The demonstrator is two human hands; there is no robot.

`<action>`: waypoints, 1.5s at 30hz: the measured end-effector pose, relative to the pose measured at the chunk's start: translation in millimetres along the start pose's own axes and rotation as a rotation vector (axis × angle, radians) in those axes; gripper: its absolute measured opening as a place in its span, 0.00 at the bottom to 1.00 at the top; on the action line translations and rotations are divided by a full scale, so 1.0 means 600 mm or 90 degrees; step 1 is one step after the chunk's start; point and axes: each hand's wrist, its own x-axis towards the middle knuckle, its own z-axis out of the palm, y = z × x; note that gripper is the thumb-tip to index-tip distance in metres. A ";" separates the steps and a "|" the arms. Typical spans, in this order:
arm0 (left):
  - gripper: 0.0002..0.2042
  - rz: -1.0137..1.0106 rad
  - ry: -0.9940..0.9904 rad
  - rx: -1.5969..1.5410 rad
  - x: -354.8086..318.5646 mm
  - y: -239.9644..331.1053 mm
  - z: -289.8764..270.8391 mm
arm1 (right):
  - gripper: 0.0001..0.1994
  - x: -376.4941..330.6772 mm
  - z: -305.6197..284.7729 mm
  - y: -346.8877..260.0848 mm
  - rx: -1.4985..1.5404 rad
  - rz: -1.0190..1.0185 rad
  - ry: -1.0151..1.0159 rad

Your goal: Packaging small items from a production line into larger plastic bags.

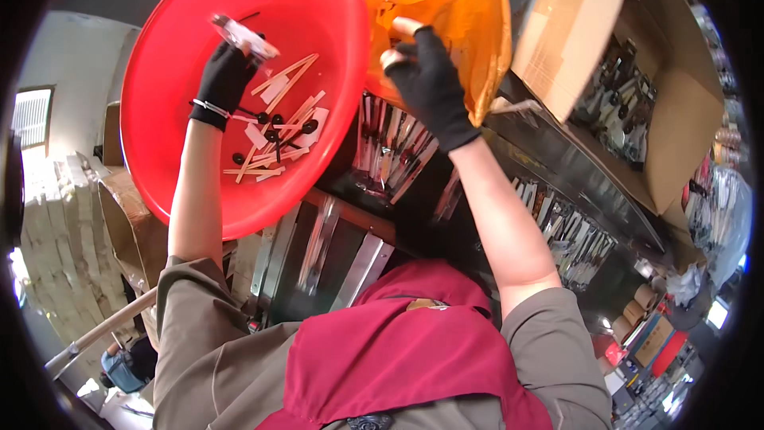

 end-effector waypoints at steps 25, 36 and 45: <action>0.33 0.191 -0.115 1.015 -0.343 -0.790 0.423 | 0.24 -0.970 -0.975 0.430 -0.378 0.682 0.327; 0.62 -0.153 -0.026 0.814 -0.491 -0.830 0.800 | 0.25 -0.863 -0.858 0.424 0.056 0.551 0.007; 0.63 -0.009 -0.065 0.980 -0.505 -0.849 0.793 | 0.14 -0.689 -0.644 0.399 -0.177 0.251 0.028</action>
